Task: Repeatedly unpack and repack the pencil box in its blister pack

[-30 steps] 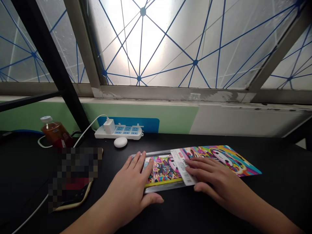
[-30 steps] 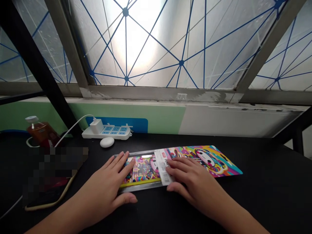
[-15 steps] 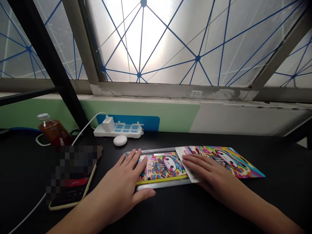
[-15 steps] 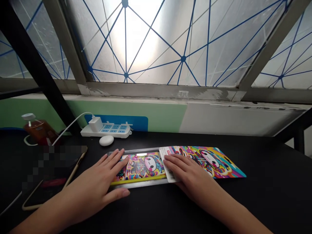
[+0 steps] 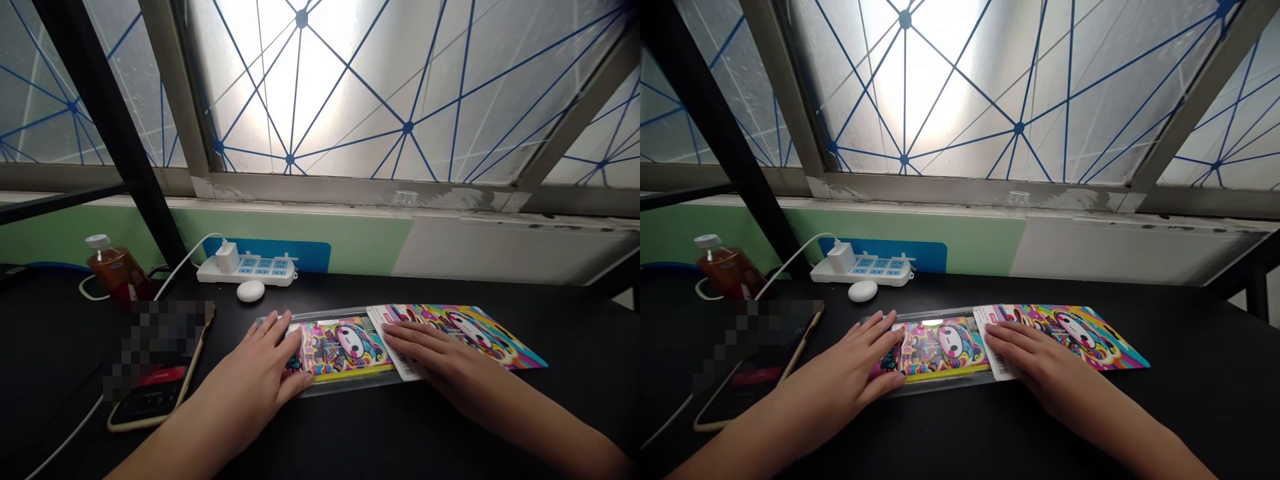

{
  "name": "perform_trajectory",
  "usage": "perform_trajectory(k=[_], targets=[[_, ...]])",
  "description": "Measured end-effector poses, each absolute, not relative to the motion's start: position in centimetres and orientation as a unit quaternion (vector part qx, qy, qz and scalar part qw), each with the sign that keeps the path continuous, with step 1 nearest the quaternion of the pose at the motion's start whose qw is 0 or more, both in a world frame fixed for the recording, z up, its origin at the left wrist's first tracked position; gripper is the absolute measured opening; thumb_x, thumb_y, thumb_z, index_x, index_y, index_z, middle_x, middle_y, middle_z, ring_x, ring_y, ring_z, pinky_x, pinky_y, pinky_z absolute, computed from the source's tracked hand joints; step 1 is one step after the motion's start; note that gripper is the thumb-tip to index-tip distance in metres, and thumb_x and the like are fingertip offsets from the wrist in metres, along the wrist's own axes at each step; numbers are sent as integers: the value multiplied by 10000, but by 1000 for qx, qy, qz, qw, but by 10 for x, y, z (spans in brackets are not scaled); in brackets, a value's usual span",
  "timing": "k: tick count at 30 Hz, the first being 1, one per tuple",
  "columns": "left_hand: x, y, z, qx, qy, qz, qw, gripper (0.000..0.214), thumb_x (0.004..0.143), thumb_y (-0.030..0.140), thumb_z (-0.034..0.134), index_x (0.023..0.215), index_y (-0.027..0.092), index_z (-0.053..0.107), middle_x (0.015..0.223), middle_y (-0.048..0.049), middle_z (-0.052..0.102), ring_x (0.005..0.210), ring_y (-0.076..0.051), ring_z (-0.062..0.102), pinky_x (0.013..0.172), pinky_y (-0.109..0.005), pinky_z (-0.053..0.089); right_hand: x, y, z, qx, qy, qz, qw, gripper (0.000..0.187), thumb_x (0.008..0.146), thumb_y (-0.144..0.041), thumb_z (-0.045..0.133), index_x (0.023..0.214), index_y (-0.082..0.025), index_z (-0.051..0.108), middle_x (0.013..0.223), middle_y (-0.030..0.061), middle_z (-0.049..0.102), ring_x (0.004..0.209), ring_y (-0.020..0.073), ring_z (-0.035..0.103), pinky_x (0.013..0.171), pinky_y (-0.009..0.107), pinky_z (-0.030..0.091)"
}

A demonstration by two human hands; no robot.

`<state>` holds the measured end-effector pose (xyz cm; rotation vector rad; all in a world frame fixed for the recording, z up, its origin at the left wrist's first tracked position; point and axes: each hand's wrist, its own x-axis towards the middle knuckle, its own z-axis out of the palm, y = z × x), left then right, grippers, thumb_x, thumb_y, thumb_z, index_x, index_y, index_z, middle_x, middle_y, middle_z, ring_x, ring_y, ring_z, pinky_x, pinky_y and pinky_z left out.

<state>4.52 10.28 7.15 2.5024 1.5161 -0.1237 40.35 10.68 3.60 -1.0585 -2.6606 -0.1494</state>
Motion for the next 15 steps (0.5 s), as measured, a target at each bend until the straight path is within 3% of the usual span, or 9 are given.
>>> perform_trajectory(k=[4,9,15], targets=[[57,97,65,861,503,-2,73,550,1086,441,417,1610,277,382,1690,-163,302,1552,-416,219,1207,-635,303,397,104,32,-367,-919,-59,132,628,1028,-132,478,1601,-371,379,1542,-6,557,1415,226,531,1115,382,520],[68,87,58,874,475,37,97,651,1027,596,490,1618,366,340,1711,-88,248,1540,-487,170,1172,-728,297,386,100,29,-342,-930,-86,104,700,1018,-98,468,1646,-332,265,1600,7,480,1452,231,483,1139,384,498],[58,91,70,877,463,29,124,635,1027,565,526,1607,361,366,1691,-76,309,1544,-453,234,1200,-691,293,432,96,21,-365,-912,-138,121,690,1001,-106,411,1625,-383,314,1552,-24,534,1346,228,599,1062,351,559]])
